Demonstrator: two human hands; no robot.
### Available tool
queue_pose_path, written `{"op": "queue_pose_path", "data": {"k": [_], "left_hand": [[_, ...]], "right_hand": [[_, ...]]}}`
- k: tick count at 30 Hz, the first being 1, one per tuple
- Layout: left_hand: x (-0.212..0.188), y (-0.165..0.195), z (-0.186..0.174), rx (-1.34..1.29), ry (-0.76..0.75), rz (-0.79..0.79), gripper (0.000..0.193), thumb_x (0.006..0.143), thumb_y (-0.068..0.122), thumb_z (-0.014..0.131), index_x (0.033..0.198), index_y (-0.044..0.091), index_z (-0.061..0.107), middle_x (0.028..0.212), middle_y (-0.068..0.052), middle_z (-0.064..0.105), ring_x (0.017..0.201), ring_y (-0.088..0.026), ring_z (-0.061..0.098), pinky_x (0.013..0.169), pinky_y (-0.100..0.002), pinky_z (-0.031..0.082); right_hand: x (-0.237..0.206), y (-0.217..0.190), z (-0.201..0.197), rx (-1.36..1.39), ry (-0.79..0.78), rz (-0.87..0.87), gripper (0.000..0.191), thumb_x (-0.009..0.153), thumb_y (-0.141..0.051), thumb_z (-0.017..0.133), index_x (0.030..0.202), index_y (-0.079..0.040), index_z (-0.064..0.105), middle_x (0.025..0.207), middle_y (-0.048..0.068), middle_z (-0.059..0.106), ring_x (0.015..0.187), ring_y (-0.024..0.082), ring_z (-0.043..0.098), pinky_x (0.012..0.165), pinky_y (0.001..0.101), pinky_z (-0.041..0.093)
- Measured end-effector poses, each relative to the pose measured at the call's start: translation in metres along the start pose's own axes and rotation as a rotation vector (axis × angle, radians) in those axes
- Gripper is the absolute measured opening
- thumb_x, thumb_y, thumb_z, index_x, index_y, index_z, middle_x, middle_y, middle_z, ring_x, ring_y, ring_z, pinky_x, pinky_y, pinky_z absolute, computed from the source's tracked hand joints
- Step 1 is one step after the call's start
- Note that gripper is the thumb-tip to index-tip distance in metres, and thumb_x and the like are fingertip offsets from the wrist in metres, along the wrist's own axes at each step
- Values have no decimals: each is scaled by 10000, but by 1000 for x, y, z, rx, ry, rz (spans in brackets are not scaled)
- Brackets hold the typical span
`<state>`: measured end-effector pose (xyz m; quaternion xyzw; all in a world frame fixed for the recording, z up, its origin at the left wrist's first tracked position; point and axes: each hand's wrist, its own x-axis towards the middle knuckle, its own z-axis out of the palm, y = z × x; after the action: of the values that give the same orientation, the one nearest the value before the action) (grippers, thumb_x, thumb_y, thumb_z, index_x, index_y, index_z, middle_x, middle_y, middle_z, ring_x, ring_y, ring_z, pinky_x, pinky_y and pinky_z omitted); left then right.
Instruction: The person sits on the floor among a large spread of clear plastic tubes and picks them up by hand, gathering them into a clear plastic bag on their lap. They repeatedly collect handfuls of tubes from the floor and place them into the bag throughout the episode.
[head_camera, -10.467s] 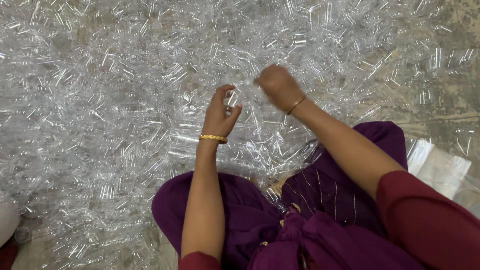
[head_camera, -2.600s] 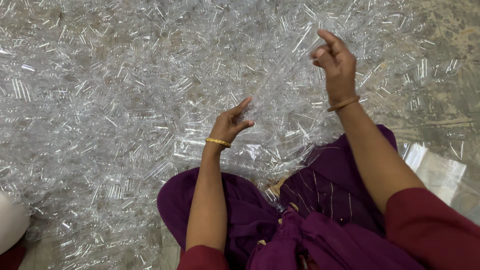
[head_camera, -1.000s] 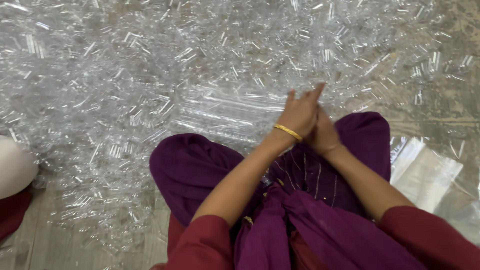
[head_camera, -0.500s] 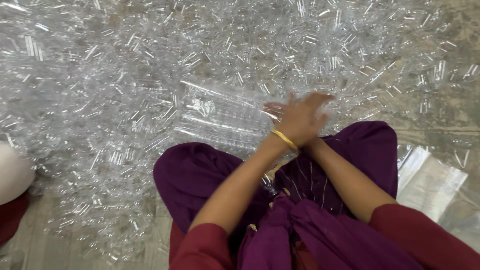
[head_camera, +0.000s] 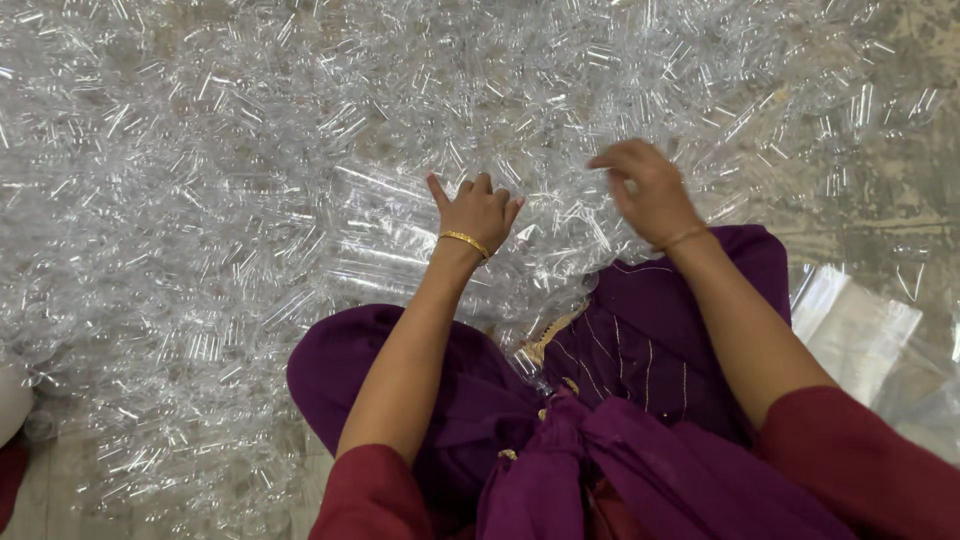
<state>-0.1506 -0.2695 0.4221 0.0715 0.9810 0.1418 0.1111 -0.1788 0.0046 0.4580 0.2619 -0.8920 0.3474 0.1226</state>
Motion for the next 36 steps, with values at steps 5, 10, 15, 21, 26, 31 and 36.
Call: {"op": "queue_pose_path", "data": {"k": [5, 10, 15, 21, 26, 31, 36], "left_hand": [[-20, 28, 11, -62, 260, 575, 492, 865, 134, 614, 1291, 350, 733, 1344, -35, 617, 1322, -225, 571, 1154, -819, 28], [-45, 61, 34, -15, -364, 747, 238, 994, 284, 586, 1189, 283, 722, 1067, -35, 764, 1030, -195, 736, 1334, -535, 184], [-38, 47, 17, -326, -101, 668, 351, 779, 20, 596, 1067, 163, 736, 1059, -89, 765, 1063, -321, 708, 981, -411, 520], [-2, -3, -34, -563, 469, 378, 483, 880, -59, 554, 1335, 97, 600, 1341, -121, 648, 1203, -341, 631, 1038, -437, 533], [8, -2, -38, -471, 721, 542, 735, 891, 232, 769, 1472, -47, 415, 1426, -273, 514, 1274, -428, 518, 1061, -498, 434], [14, -16, -29, -614, 593, 250, 581, 928, 223, 797, 1429, 103, 528, 1314, -121, 619, 1204, -307, 639, 1033, -421, 527], [15, -36, -26, -679, 521, 177, 652, 875, 209, 799, 1438, 114, 486, 1352, -154, 584, 1016, -263, 707, 832, -390, 597]], "right_hand": [[31, -13, 15, -63, 10, 68, 247, 958, 96, 589, 1034, -79, 746, 1091, 80, 718, 946, 234, 723, 832, 358, 601], [22, -7, 21, -63, -185, 8, 259, 899, 69, 608, 1100, -54, 717, 1173, 146, 664, 997, 268, 692, 860, 359, 599], [9, -10, 41, -261, -144, -309, 250, 748, -51, 747, 991, -107, 731, 1149, 118, 659, 1092, 315, 660, 919, 435, 583], [58, 9, 30, 121, 42, 328, 99, 994, -129, 739, 1086, -91, 728, 1069, 62, 735, 926, 160, 755, 821, 286, 621], [85, -3, 31, 414, -223, 343, 166, 1018, -143, 692, 1169, -117, 758, 1021, 47, 773, 855, 165, 767, 772, 265, 654], [56, -21, 64, -87, -124, 162, 249, 792, -204, 772, 997, -67, 739, 978, 153, 711, 892, 275, 702, 823, 392, 601], [39, -3, 47, -248, -135, 387, 91, 905, -105, 747, 987, -65, 746, 1070, 162, 700, 872, 246, 681, 876, 395, 547]]}}
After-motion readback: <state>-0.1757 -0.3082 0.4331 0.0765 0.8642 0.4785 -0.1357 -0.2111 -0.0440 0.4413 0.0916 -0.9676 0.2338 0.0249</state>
